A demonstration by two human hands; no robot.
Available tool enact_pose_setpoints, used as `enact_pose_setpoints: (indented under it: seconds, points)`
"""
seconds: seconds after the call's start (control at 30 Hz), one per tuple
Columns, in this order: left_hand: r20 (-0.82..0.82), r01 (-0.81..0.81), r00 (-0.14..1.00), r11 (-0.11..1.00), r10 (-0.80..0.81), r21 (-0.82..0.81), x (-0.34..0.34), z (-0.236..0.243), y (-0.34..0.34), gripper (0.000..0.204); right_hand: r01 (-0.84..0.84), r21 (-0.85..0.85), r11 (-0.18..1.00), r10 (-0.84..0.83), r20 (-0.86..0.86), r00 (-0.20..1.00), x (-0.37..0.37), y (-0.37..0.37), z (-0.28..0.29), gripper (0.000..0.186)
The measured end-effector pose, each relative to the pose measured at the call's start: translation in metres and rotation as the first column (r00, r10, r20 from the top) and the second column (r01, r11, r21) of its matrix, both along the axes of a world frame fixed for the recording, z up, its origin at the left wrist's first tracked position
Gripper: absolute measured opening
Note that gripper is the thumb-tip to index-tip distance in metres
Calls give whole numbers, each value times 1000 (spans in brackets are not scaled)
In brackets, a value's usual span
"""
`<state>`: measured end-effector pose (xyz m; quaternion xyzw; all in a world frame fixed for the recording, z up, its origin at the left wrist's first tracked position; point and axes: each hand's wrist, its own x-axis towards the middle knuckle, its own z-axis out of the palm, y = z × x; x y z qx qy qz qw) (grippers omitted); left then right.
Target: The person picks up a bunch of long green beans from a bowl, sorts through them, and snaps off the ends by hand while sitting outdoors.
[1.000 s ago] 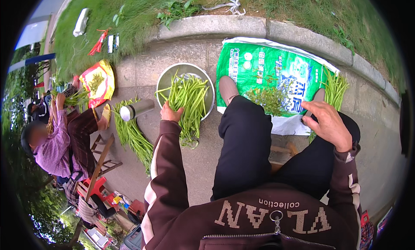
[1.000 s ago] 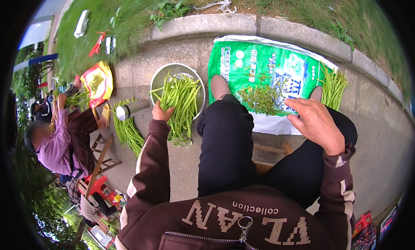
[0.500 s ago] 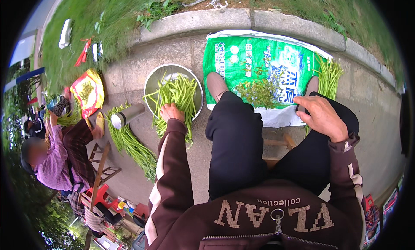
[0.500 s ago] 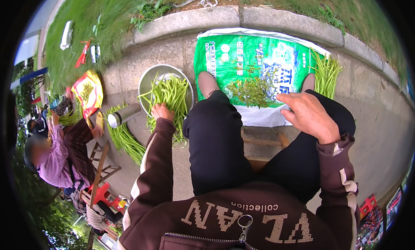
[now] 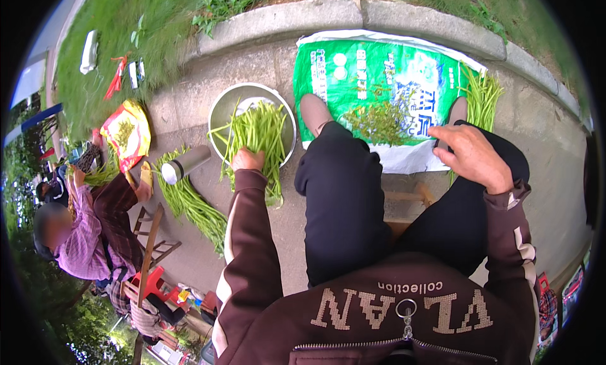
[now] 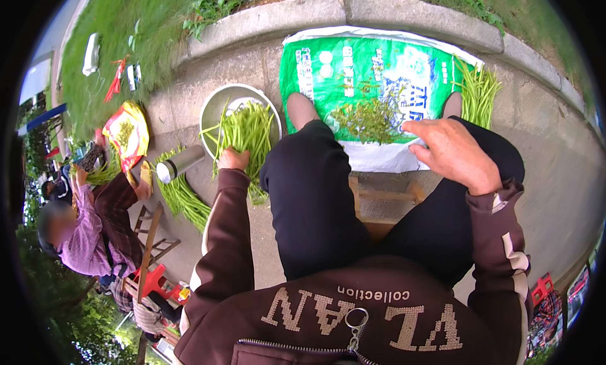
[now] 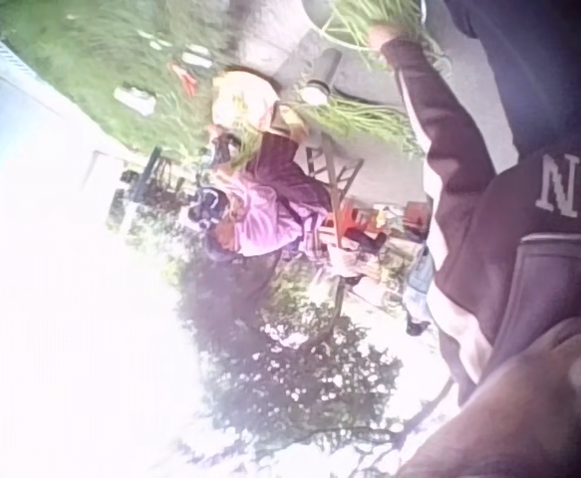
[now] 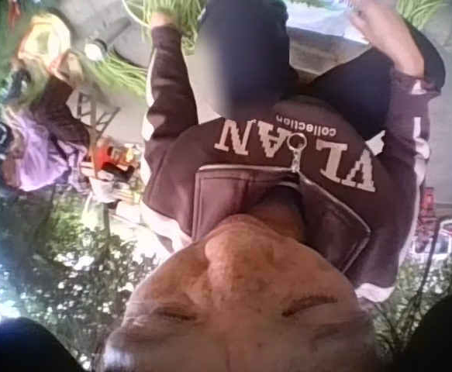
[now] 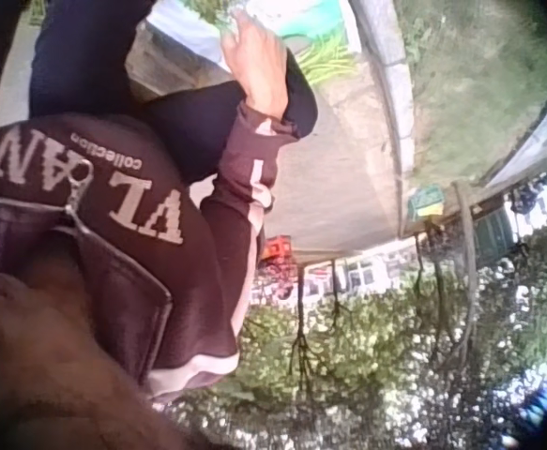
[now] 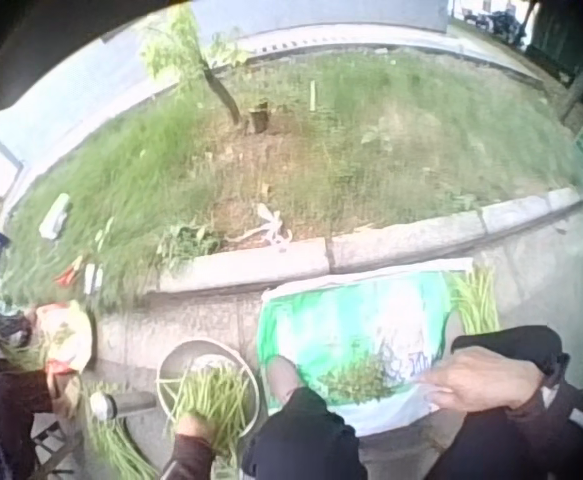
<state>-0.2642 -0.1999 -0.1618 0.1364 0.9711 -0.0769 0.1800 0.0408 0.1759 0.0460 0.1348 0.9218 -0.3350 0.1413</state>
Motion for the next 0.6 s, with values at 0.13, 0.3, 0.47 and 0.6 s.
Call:
enact_pose_setpoints:
  seconds: [0.13,0.3,0.47,0.6]
  points:
    - [296,-344,926,852,236,395,-33,24,-34,34,-11,-24,1000,10,-66,998,1,-3,-3,32]
    - [583,-568,799,506,149,649,-46,39,-69,27,-24,-11,1000,24,-40,999,1,-5,-5,34]
    - [516,-493,847,547,126,677,-48,56,-71,31,-28,2,1000,28,-52,998,2,-7,-9,34]
    - [364,-320,924,751,115,577,-60,53,-66,40,-27,-5,1000,27,-35,999,3,-7,-9,35]
